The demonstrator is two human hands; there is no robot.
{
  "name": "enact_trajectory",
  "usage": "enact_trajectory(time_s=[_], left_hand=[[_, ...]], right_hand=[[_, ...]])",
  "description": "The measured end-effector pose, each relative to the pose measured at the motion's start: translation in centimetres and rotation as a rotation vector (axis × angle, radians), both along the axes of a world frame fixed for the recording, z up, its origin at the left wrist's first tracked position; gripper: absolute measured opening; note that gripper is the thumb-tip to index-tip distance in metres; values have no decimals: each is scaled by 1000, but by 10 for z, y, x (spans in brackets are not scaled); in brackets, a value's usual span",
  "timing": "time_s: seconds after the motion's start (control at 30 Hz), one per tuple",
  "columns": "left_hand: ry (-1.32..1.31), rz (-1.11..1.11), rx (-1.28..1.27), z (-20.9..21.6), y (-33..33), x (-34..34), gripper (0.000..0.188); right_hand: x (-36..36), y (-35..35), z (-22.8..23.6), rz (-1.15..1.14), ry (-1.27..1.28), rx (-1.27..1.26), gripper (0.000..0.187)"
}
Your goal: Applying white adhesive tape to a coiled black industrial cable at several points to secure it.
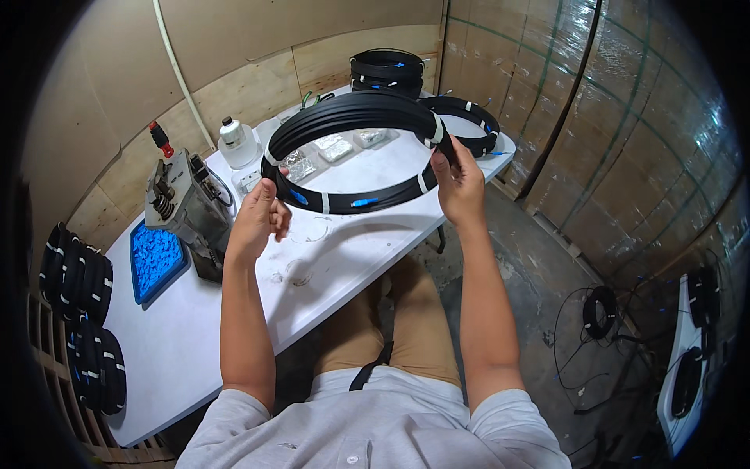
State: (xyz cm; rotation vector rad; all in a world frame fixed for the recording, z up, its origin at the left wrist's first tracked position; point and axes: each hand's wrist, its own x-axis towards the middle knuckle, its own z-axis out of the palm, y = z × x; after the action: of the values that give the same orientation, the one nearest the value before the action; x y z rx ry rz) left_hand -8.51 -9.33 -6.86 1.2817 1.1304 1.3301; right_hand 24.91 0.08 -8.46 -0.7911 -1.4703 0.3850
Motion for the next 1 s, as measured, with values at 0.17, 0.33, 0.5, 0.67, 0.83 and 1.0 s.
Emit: enact_trajectory(time_s=[0.17,0.33,0.5,0.67,0.83,1.0], left_hand=[[550,322,26,-10,16,-7,71],[3,297,162,-17,20,27,62],[-392,296,-5,-13,16,33,50],[-482,275,-78,-9,12,34,50],[-595,183,-136,-11,24,28,37],[-758,19,-108,-18,48,20,43]], right_hand=[[-15,-3,7,57,193,-267,56],[-14,-2,24,159,161,-606,52],[5,-8,10,686,481,-486,55],[-16,-24,-15,747,626,-454,53],[-14,-2,-20,555,641,-572,40],[-4,13,-20,800,842,-527,52]])
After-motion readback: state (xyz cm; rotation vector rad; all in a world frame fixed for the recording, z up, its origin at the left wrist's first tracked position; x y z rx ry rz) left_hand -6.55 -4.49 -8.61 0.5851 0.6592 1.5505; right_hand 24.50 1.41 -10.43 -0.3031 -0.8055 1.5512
